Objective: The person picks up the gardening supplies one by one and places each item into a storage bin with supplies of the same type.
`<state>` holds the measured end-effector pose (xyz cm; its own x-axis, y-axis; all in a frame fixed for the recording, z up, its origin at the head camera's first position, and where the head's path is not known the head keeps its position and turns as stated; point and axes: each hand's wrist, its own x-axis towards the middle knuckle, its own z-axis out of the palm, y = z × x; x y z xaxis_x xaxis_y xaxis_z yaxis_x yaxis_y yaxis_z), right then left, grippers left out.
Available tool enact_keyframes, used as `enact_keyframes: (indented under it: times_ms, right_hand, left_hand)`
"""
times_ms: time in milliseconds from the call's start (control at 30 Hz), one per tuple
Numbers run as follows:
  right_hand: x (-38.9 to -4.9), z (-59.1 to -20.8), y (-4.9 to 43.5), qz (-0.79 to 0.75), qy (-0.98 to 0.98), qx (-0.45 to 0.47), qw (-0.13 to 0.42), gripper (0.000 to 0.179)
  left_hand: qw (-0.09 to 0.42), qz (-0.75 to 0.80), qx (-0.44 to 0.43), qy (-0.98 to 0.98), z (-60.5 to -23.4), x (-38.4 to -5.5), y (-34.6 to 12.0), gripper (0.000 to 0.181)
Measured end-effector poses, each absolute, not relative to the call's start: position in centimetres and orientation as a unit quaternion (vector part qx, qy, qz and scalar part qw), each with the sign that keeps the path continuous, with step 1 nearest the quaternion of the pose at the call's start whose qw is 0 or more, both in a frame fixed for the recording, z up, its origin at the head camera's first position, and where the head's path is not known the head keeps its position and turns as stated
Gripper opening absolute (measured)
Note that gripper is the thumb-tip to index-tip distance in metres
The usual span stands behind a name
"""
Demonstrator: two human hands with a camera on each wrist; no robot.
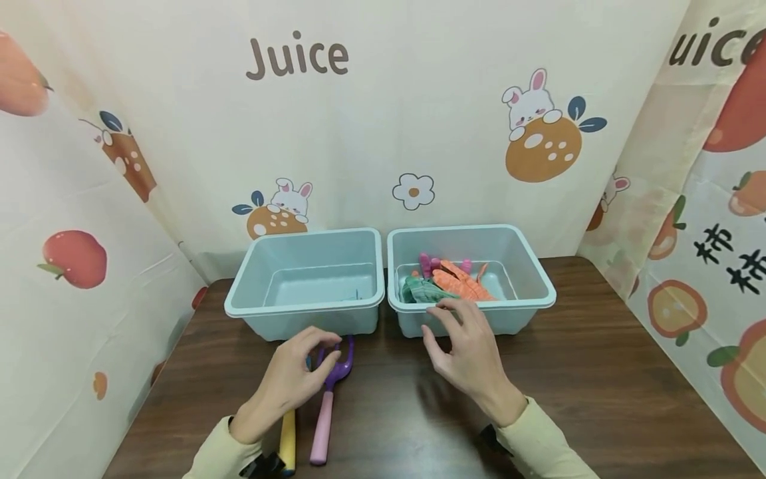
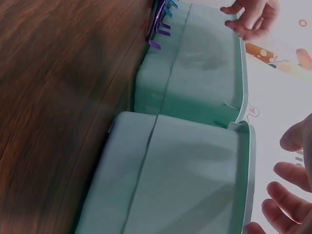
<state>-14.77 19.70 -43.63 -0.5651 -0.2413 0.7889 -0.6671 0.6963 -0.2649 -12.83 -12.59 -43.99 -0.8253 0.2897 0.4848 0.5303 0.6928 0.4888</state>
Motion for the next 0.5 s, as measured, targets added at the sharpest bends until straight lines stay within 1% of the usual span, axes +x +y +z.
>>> enact_keyframes:
  times_ms: [133,300,400,500]
  right_hand:
    - [-14.9,-43.7,19.3,0.284,-0.834,0.278,0.384,0.030]
    - [-14.9,-43.8,18.5,0.283,-0.829,0.289,0.385,0.030]
    - [-14.9,-43.8,18.1,0.282,-0.833,0.288,0.379,0.030]
    - [-14.9,-43.9,17.8,0.282,-0.836,0.286,0.374,0.033]
  left_hand:
    - [0.160,-0.319,-0.223,-0.907,-44.8,-11.9,-13.0,0.021]
    - [0.139,-0.328,-0.232,-0.905,-46.0,-10.6,-13.6,0.020]
    - [0.142,-0.329,-0.243,-0.901,-46.5,-10.0,-13.9,0.020]
    - [0.156,-0.323,-0.252,-0.899,-46.9,-9.6,-14.2,0.020]
